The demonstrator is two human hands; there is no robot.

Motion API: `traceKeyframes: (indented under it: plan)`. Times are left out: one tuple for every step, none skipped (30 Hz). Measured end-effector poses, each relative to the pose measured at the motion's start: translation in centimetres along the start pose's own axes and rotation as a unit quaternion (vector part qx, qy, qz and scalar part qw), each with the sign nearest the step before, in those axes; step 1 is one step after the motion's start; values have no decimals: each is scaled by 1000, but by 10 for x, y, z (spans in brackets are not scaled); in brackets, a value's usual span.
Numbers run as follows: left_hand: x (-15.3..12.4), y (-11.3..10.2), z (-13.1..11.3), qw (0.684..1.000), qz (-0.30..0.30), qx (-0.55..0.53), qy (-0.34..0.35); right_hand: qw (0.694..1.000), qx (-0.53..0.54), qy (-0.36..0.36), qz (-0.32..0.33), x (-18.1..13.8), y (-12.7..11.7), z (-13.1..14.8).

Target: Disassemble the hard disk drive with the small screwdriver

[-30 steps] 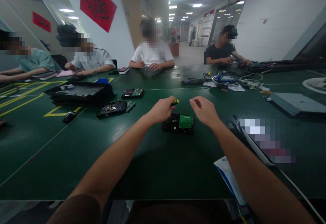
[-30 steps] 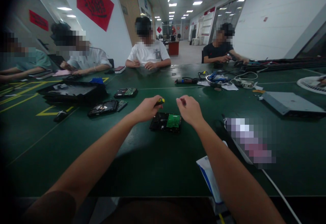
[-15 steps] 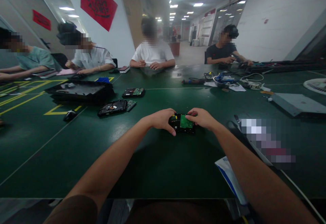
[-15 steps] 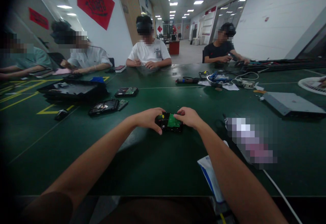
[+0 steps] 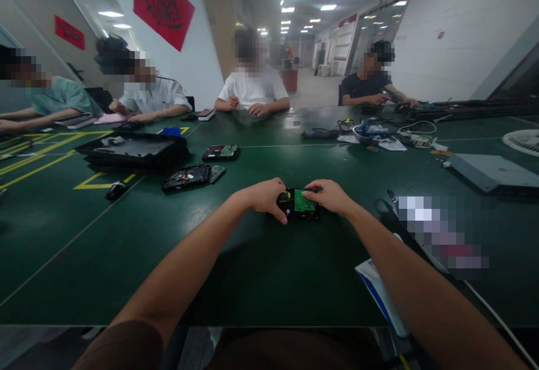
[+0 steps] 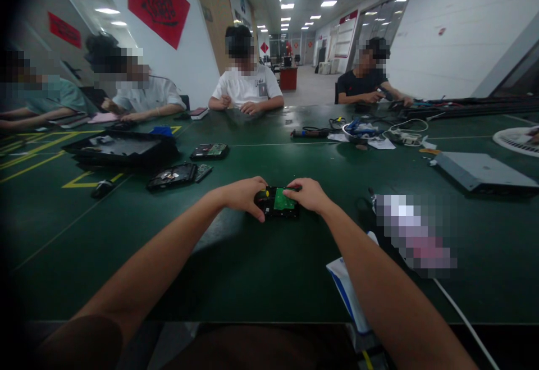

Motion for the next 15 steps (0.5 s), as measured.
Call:
traceKeyframes:
  plan:
    - [0, 0, 0, 1000, 1, -2, 1, 1000, -1, -5, 2, 0, 0, 0]
    - [0, 0, 1, 1000, 1, -3, 1, 1000, -2, -8, 3, 1, 0, 0]
    - [0, 0, 1, 1000, 2, -4, 2, 1000, -5, -12, 3, 1, 0, 0]
    - [0, 0, 1, 1000, 4, -5, 4, 1000, -9, -14, 2, 1, -1, 0]
    - [0, 0, 1, 1000, 6, -4, 6, 1000, -14, -17, 1, 1, -1, 1]
    - [0, 0, 1, 1000, 9, -3, 9, 1000, -21, -19, 0, 1, -1, 2]
    - [0, 1, 0, 1000, 11, -1, 11, 999, -27, -22, -2, 1, -1, 3]
    - [0, 1, 0, 1000, 13, 0, 13, 999, -34, -25, -3, 0, -1, 5]
    - [0, 1, 0, 1000, 13, 1, 14, 999, -40, -27, -3, 0, -1, 6]
    - [0, 1, 0, 1000, 13, 2, 13, 998, -47, -29, -3, 0, -1, 7]
    - [0, 1, 0, 1000, 12, 2, 10, 998, -53, -30, -3, 0, -1, 8]
    - [1, 1, 1, 1000, 12, 1, 7, 998, -60, -29, -4, 0, -1, 9]
    - [1, 1, 1, 1000, 13, -1, 4, 997, -68, -29, -5, 0, -1, 10]
    - [1, 1, 1, 1000, 15, -4, 2, 997, -76, -30, -6, 0, -1, 11]
    - [1, 2, 1, 1000, 19, -7, 2, 996, -85, -31, -7, 0, -2, 12]
Point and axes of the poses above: each hand's wrist, its own x-axis towards the middle knuckle, its own y-axis out of the palm, z = x × y, the point moved 4 cm from there along x, towards the middle knuckle, and after that the axes turned 4 degrees about x, right-handed, at the moved point
